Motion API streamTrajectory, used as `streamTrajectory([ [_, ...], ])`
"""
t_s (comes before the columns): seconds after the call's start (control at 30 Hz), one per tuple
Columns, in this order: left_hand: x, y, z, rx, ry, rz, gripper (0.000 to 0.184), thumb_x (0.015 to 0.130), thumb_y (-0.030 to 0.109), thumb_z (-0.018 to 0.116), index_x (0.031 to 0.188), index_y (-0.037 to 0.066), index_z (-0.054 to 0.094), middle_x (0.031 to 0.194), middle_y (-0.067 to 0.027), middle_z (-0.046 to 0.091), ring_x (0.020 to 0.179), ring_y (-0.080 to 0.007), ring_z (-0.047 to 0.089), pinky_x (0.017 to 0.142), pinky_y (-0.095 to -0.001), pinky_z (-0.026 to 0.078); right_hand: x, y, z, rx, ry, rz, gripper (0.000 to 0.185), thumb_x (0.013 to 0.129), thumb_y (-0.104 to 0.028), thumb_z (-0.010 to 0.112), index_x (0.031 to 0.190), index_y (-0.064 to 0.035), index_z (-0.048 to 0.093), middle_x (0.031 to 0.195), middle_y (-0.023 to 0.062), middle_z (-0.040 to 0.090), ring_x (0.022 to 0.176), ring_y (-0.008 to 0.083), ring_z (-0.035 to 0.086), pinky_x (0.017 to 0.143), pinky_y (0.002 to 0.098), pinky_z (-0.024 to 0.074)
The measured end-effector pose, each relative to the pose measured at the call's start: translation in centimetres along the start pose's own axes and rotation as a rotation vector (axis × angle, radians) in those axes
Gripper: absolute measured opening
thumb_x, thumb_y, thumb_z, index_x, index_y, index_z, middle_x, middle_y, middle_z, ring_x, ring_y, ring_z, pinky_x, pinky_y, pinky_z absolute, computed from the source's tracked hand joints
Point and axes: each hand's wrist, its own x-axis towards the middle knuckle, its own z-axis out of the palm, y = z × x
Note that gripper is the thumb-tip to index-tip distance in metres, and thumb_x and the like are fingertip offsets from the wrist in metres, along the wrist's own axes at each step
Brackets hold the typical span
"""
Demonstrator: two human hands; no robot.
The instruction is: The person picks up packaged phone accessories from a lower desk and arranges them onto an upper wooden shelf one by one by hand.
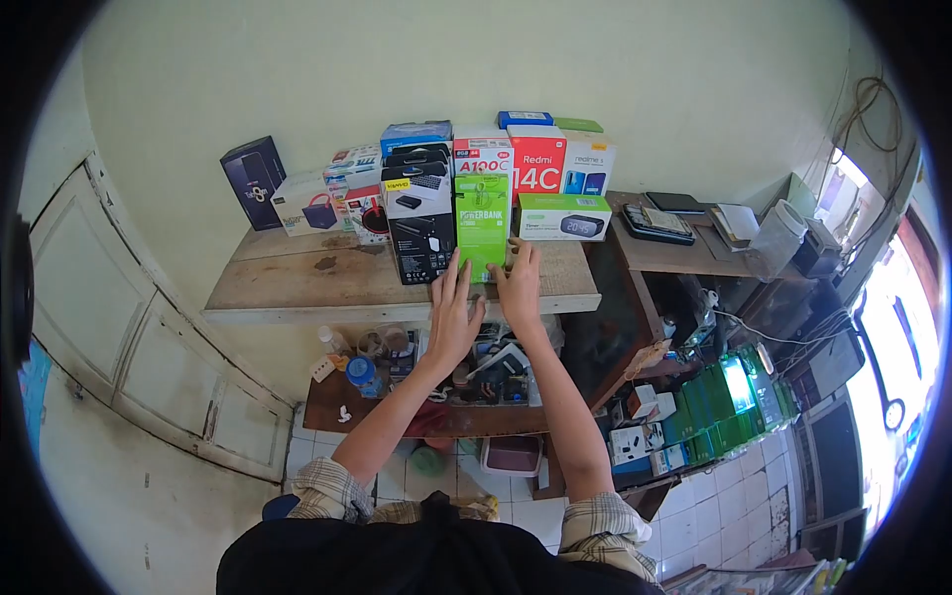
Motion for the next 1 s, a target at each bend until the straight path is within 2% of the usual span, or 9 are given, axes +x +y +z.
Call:
streamTrajectory([
  [0.33, 0.0, 0.3, 0.4, 0.032, 0.017, -0.003, 0.054, 0.074, 0.003, 0.056, 0.124, -0.004, 0.036, 0.134, -0.0167, 0.027, 0.114, -0.0356, 0.032, 0.096, -0.0424, 0.031, 0.2, 0.4, -0.1, 0.016, -0.082, 0.003, 0.045, 0.071, -0.005, 0.065, 0.11, -0.0018, 0.043, 0.097, 0.0185, 0.051, 0.08, 0.0344, 0.054, 0.068, 0.0404, 0.0448],
  [0.4, 0.0, 0.3, 0.3, 0.024, 0.017, -0.008, 0.054, 0.075, 0.003, 0.056, 0.124, -0.004, 0.037, 0.134, -0.0167, 0.027, 0.114, -0.0357, 0.032, 0.096, -0.0426, 0.031, 0.1, 0.6, -0.1, 0.054, -0.064, -0.031, 0.043, 0.073, -0.003, 0.065, 0.11, 0.0002, 0.043, 0.097, 0.0166, 0.053, 0.073, 0.0259, 0.059, 0.064, 0.0333, 0.0489],
  [0.43, 0.0, 0.4, 0.3, 0.023, 0.02, -0.01, 0.053, 0.075, 0.002, 0.056, 0.124, -0.003, 0.037, 0.133, -0.0167, 0.027, 0.114, -0.0357, 0.032, 0.096, -0.0427, 0.031, 0.1, 0.7, -0.2, 0.054, -0.064, -0.03, 0.043, 0.073, -0.003, 0.065, 0.11, 0.0002, 0.043, 0.097, 0.0166, 0.053, 0.073, 0.0259, 0.059, 0.064, 0.0333, 0.0489],
  [0.53, 0.0, 0.5, 0.1, 0.012, 0.036, -0.01, 0.052, 0.075, 0.002, 0.056, 0.124, -0.001, 0.038, 0.132, -0.0162, 0.028, 0.115, -0.0353, 0.032, 0.096, -0.0428, 0.03, -0.2, 0.5, -0.9, 0.004, -0.036, -0.037, 0.043, 0.074, -0.004, 0.066, 0.11, 0.0004, 0.044, 0.1, 0.0167, 0.051, 0.076, 0.0248, 0.058, 0.066, 0.0324, 0.0492],
  [0.63, -0.3, 0.5, -0.3, -0.006, 0.058, -0.024, 0.049, 0.076, 0.001, 0.055, 0.123, 0.002, 0.04, 0.13, -0.0155, 0.031, 0.114, -0.0342, 0.032, 0.095, -0.0422, 0.031, -1.2, -0.3, -2.3, 0.056, -0.044, 0.028, 0.044, 0.073, -0.005, 0.066, 0.111, -0.0009, 0.044, 0.102, 0.0187, 0.047, 0.085, 0.0293, 0.053, 0.069, 0.0359, 0.0458],
  [0.73, -0.8, 0.9, -0.6, -0.06, 0.09, -0.04, 0.042, 0.076, 0.001, 0.055, 0.117, 0.005, 0.046, 0.123, -0.0139, 0.036, 0.112, -0.0315, 0.035, 0.093, -0.0399, 0.032, -2.7, -0.9, -4.4, 0.011, -0.016, 0.027, 0.041, 0.074, -0.004, 0.064, 0.11, -0.0008, 0.044, 0.102, 0.0175, 0.046, 0.087, 0.0286, 0.053, 0.072, 0.0347, 0.046],
  [0.8, -1.2, 1.3, -0.9, -0.206, 0.105, -0.03, 0.035, 0.077, 0.001, 0.054, 0.111, 0.004, 0.051, 0.118, -0.013, 0.039, 0.111, -0.0299, 0.038, 0.093, -0.0386, 0.033, -3.7, -1.9, -6.1, -0.011, 0.01, -0.053, 0.038, 0.075, -0.003, 0.062, 0.109, -0.0007, 0.045, 0.103, 0.0165, 0.046, 0.086, 0.0285, 0.053, 0.074, 0.0343, 0.0459],
  [0.83, -1.3, 1.7, -1.1, -0.184, 0.142, 0.02, 0.032, 0.077, 0.0, 0.053, 0.108, 0.005, 0.052, 0.116, -0.0139, 0.04, 0.106, -0.0302, 0.042, 0.088, -0.0389, 0.037, -4.4, -2.7, -7.1, -0.052, 0.039, -0.093, 0.033, 0.076, -0.002, 0.06, 0.106, -0.0002, 0.047, 0.102, 0.0154, 0.046, 0.087, 0.0278, 0.053, 0.076, 0.0339, 0.0459],
  [1.0, -3.7, 3.4, -0.4, -0.415, 0.061, 0.035, 0.027, 0.077, 0.0, 0.053, 0.104, 0.004, 0.054, 0.109, -0.0133, 0.046, 0.099, -0.0297, 0.047, 0.086, -0.0385, 0.038, -9.3, -3.6, -10.8, -0.174, 0.113, -0.052, 0.021, 0.078, 0.0, 0.058, 0.099, 0.0008, 0.052, 0.098, 0.0126, 0.049, 0.088, 0.0234, 0.054, 0.075, 0.03, 0.0468],
])
